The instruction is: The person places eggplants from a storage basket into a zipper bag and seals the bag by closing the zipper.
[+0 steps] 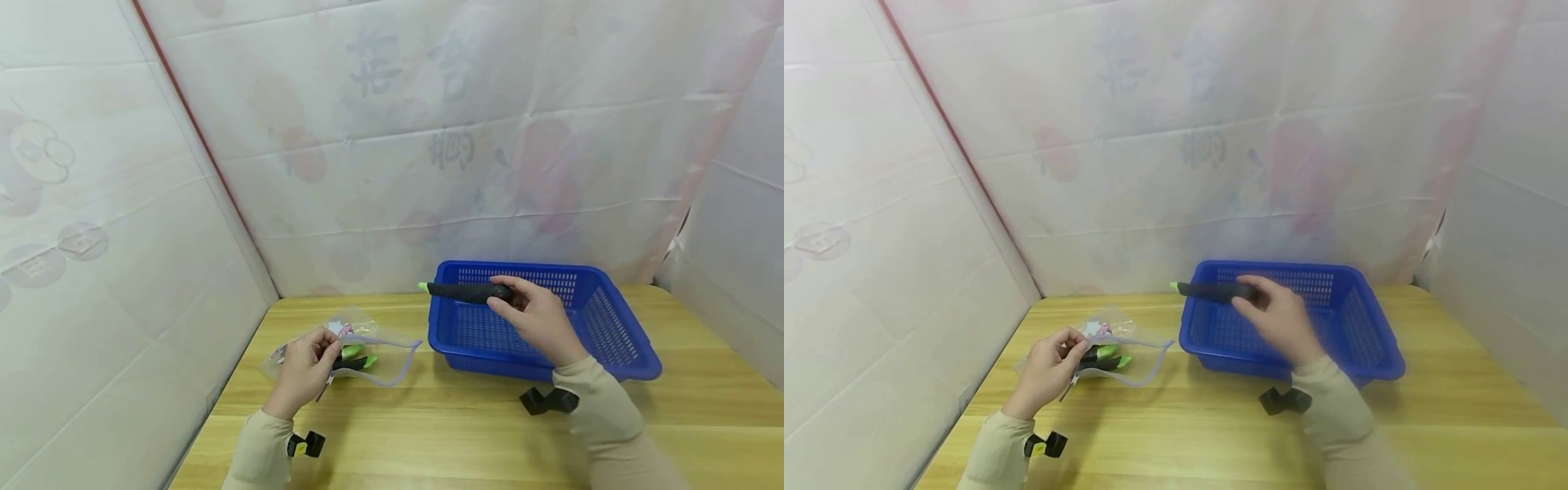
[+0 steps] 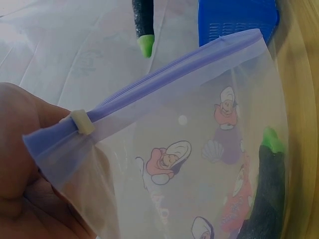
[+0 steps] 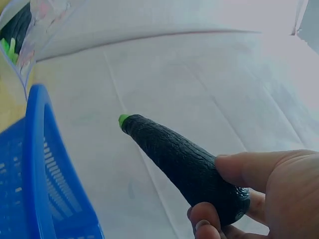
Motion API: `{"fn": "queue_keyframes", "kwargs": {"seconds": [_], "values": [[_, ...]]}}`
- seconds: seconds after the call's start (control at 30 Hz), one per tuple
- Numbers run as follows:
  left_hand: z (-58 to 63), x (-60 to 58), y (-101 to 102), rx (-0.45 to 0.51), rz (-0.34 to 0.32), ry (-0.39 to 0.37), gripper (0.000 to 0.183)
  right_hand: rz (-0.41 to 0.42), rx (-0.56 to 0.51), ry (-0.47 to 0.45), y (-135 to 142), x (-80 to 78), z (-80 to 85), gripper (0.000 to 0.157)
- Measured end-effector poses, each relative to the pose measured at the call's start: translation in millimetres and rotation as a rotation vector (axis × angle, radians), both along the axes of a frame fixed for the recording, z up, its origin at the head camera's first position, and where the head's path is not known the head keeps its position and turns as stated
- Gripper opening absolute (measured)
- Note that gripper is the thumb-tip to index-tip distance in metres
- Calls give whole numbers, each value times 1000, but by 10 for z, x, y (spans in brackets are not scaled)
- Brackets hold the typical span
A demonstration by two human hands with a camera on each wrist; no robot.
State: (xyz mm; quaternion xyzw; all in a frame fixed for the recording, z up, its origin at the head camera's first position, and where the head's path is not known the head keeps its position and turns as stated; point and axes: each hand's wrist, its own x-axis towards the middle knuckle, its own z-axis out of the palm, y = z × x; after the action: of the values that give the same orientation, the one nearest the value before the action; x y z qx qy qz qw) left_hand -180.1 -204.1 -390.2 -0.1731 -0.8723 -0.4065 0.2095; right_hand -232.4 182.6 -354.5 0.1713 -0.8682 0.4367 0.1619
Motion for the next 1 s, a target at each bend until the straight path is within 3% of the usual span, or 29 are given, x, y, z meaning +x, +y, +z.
{"fn": "queue_keyframes", "kwargs": {"seconds": [0.6, 1.0], "values": [[12, 23, -21, -3, 1, 3, 15, 136, -2, -20, -217, 151, 3, 38], [16, 13, -21, -5, -3, 13, 15, 315, 44, -74, -422, 216, -99, 37]]}}
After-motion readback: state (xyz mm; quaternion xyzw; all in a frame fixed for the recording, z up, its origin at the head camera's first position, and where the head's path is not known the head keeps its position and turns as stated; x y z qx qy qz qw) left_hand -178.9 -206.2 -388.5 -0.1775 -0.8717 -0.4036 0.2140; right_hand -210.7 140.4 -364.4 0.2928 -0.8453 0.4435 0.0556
